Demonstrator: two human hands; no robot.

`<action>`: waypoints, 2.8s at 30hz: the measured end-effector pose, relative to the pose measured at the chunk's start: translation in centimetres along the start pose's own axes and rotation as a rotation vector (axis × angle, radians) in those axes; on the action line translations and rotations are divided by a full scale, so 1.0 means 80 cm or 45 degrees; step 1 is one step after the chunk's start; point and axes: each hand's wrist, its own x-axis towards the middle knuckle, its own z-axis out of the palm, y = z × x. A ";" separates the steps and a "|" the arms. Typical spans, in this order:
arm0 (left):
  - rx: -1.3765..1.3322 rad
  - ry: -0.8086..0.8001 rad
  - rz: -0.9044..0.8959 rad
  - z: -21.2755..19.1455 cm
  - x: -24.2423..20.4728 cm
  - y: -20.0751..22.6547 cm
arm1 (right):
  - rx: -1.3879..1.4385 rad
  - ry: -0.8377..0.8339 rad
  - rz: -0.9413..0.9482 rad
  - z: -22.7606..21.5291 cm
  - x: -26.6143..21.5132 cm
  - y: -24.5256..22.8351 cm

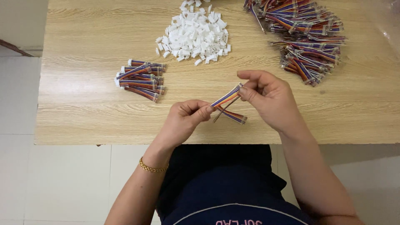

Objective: Assembling multi-colored wire bundles into white plastic connector housings

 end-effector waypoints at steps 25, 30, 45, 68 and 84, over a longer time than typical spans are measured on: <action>0.860 -0.068 0.215 0.006 0.007 0.035 | -1.306 -0.561 -0.269 0.006 0.011 -0.007; 1.082 -0.082 0.313 0.012 0.023 0.024 | -1.148 -0.625 -0.175 0.018 0.022 -0.026; 1.642 0.723 0.430 -0.023 0.174 -0.057 | -0.374 -0.249 0.265 0.001 0.032 0.001; 0.098 0.286 0.514 0.025 -0.013 0.013 | -0.445 -0.255 0.063 0.030 -0.010 -0.073; 0.084 0.255 0.491 0.039 -0.022 0.013 | -0.396 -0.243 0.083 0.018 -0.030 -0.076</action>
